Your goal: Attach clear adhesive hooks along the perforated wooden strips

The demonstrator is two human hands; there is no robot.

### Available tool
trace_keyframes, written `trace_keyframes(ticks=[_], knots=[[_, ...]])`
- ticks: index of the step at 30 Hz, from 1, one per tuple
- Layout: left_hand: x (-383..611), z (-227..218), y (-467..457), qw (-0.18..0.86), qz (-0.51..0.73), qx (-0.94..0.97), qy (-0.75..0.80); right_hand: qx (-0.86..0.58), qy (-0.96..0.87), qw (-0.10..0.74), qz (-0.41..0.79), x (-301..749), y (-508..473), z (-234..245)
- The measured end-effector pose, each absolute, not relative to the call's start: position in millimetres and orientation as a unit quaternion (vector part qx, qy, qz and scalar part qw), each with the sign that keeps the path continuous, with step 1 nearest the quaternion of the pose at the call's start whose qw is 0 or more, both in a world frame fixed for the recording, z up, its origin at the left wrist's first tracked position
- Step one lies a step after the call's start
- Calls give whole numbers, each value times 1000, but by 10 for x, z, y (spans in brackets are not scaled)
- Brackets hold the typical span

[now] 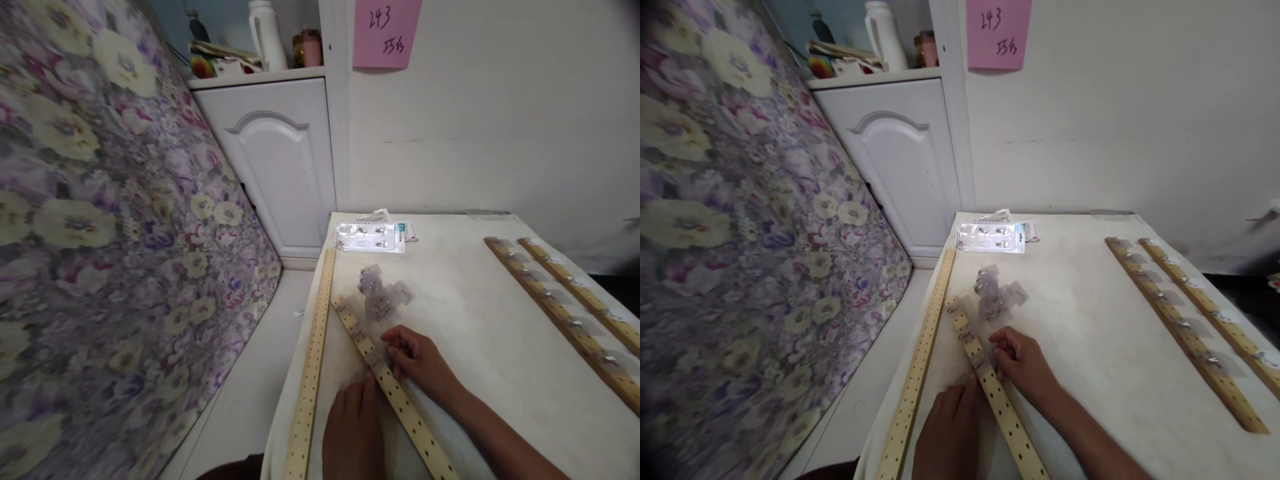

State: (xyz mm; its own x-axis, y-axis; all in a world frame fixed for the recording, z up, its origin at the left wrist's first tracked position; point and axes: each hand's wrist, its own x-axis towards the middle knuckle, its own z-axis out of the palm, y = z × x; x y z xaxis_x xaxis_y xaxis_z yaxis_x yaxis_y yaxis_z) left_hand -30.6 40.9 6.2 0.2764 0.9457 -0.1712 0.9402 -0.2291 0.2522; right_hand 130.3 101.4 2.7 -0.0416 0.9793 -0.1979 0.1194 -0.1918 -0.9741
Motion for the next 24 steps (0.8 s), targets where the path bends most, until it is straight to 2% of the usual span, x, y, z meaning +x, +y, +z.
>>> trace_keyframes(ticks=[24], knots=[[-308,58,380,168,7,784,597,-560,-481,406,539,1316,995,19]])
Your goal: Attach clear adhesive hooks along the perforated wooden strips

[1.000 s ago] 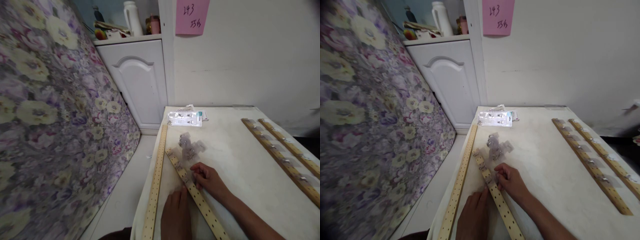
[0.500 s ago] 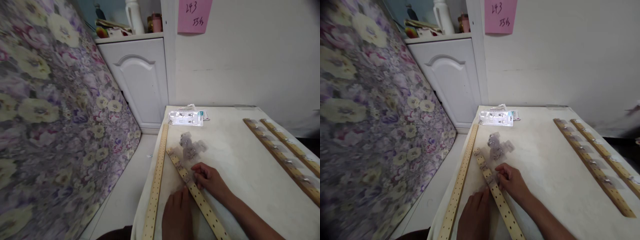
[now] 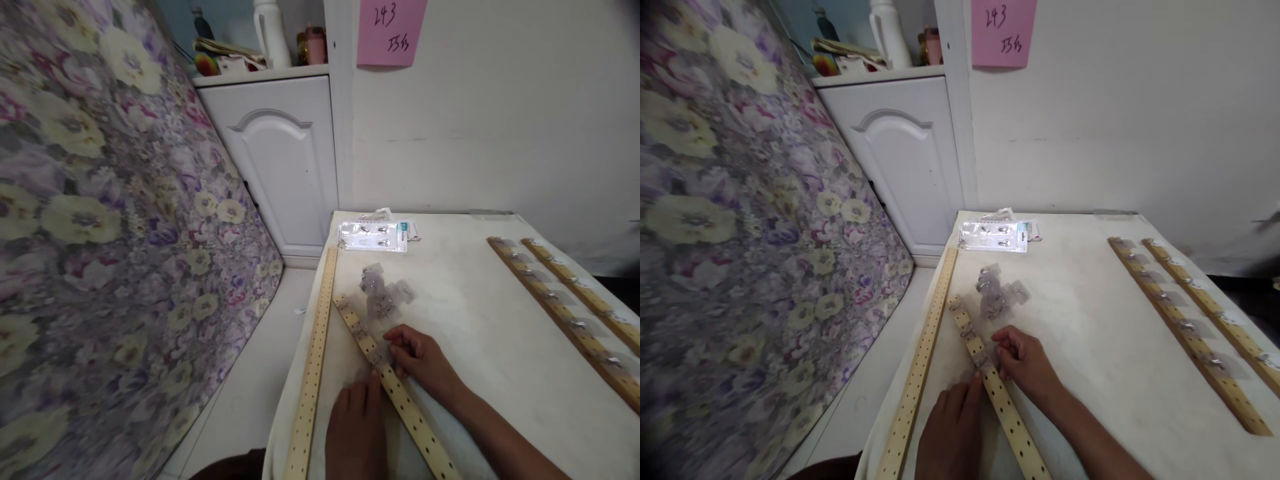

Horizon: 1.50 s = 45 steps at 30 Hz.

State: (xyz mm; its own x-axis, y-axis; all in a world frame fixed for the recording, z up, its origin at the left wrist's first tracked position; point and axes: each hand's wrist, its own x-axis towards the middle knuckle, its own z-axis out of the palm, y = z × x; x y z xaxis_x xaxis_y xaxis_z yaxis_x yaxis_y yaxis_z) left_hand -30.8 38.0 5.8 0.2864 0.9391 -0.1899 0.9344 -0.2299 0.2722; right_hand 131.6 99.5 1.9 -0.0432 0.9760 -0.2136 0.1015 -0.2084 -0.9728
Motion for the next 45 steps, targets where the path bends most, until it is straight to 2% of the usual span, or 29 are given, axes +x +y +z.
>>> trace_keyframes(ticks=[36,45], knots=[[-321,-2,394,172,-8,795,582,-561,-505,398,521,1318,974,51],[-333,-103,373,90,28,818,567,-604,-586,361,403,1281,963,120]])
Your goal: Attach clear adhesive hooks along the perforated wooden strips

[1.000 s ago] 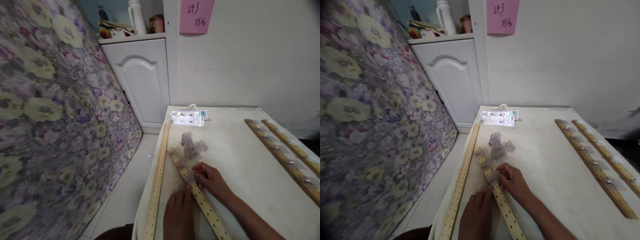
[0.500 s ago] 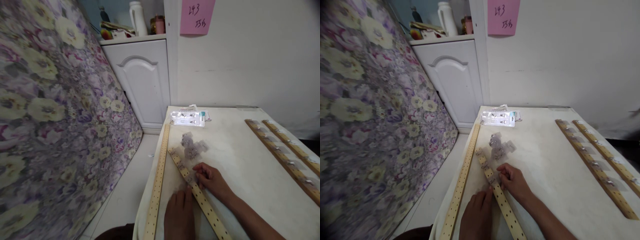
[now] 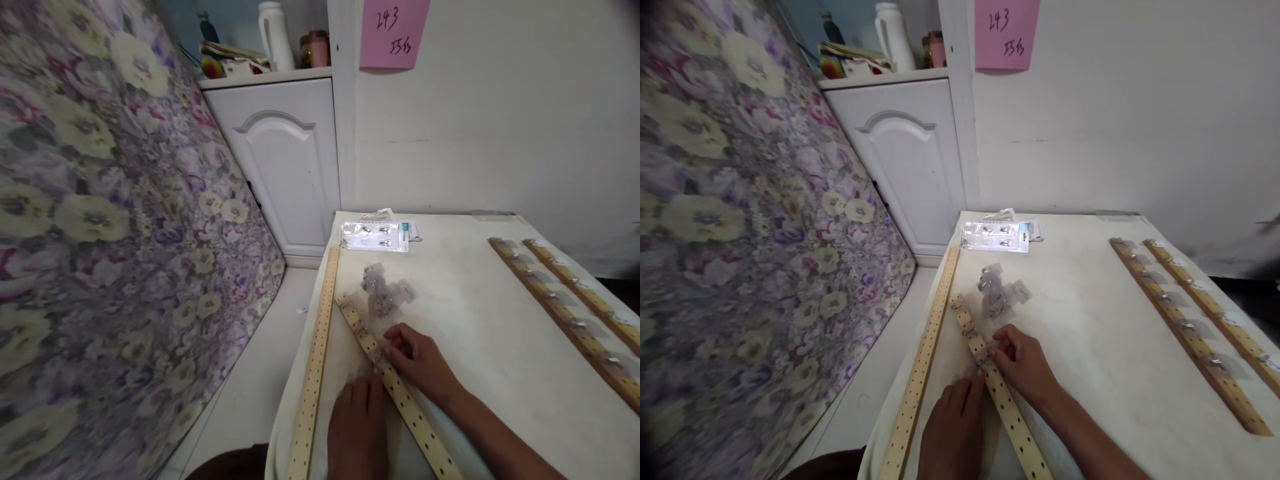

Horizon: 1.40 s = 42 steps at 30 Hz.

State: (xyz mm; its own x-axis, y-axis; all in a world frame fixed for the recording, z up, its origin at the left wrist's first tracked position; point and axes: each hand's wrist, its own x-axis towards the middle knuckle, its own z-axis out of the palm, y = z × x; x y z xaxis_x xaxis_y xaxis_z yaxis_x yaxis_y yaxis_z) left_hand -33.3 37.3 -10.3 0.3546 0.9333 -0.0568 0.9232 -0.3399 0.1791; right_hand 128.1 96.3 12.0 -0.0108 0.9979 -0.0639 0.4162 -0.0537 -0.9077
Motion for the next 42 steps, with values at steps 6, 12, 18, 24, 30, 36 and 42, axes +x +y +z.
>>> trace_keyframes(ticks=[6,12,18,24,30,36,42], knots=[[-333,-107,376,75,34,822,564,-614,-590,356,384,1273,980,78],[-329,-44,394,80,20,818,569,-599,-566,367,433,1275,1010,35],[-325,22,414,91,18,824,559,-596,-560,376,436,1264,1052,18],[-328,3,411,88,35,812,576,-592,-564,389,424,1277,1001,-38],[-353,-1,411,119,56,805,578,-618,-576,410,344,1369,964,28],[-353,5,397,145,86,787,594,-687,-585,385,193,1616,1096,-6],[-360,14,398,125,85,800,581,-636,-623,427,156,1581,1251,-52]])
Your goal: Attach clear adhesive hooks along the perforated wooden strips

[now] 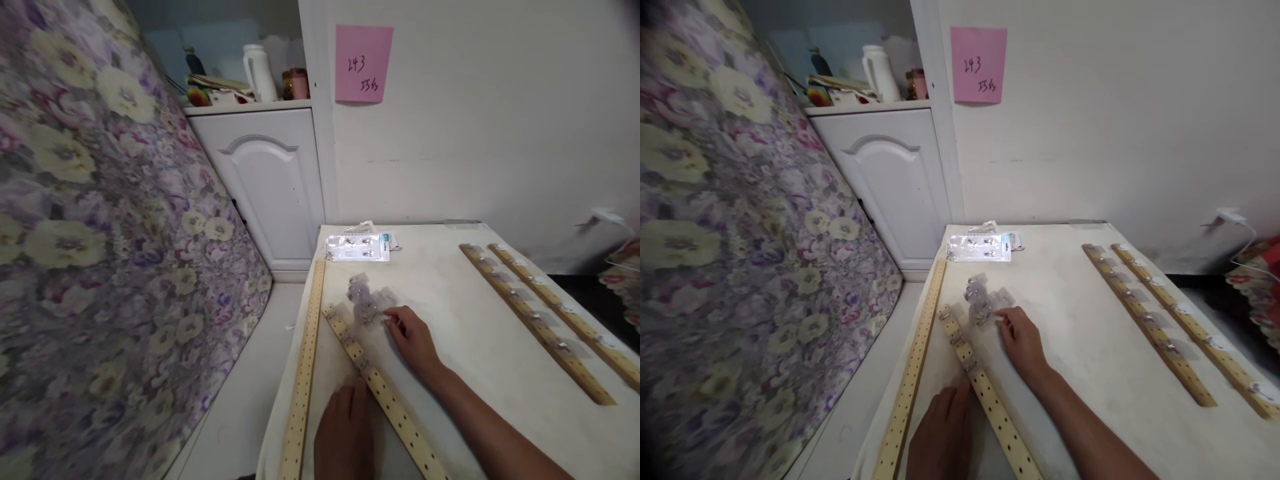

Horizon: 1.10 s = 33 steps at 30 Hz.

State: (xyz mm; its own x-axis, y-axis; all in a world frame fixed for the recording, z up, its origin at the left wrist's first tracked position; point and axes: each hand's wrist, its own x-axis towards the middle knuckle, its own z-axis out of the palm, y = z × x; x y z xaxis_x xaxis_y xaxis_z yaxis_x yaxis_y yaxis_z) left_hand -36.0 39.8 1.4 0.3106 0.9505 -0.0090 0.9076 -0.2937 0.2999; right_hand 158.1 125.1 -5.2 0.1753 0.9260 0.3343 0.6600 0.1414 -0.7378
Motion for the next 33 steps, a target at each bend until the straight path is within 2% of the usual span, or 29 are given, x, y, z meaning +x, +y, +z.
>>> trace_keyframes(ticks=[9,14,18,24,28,33], knots=[[-381,-18,397,129,127,803,568,-636,-670,365,117,1548,1431,-26],[-372,31,395,133,114,804,568,-619,-638,440,128,1724,1320,47],[-370,64,374,147,148,803,559,-625,-575,490,197,1788,1157,104],[-328,125,294,290,310,767,482,-648,-498,503,281,1781,784,107],[-253,249,254,421,334,704,465,-638,-487,499,327,1741,534,120],[-195,321,255,447,347,680,466,-649,-459,504,338,1772,446,92]])
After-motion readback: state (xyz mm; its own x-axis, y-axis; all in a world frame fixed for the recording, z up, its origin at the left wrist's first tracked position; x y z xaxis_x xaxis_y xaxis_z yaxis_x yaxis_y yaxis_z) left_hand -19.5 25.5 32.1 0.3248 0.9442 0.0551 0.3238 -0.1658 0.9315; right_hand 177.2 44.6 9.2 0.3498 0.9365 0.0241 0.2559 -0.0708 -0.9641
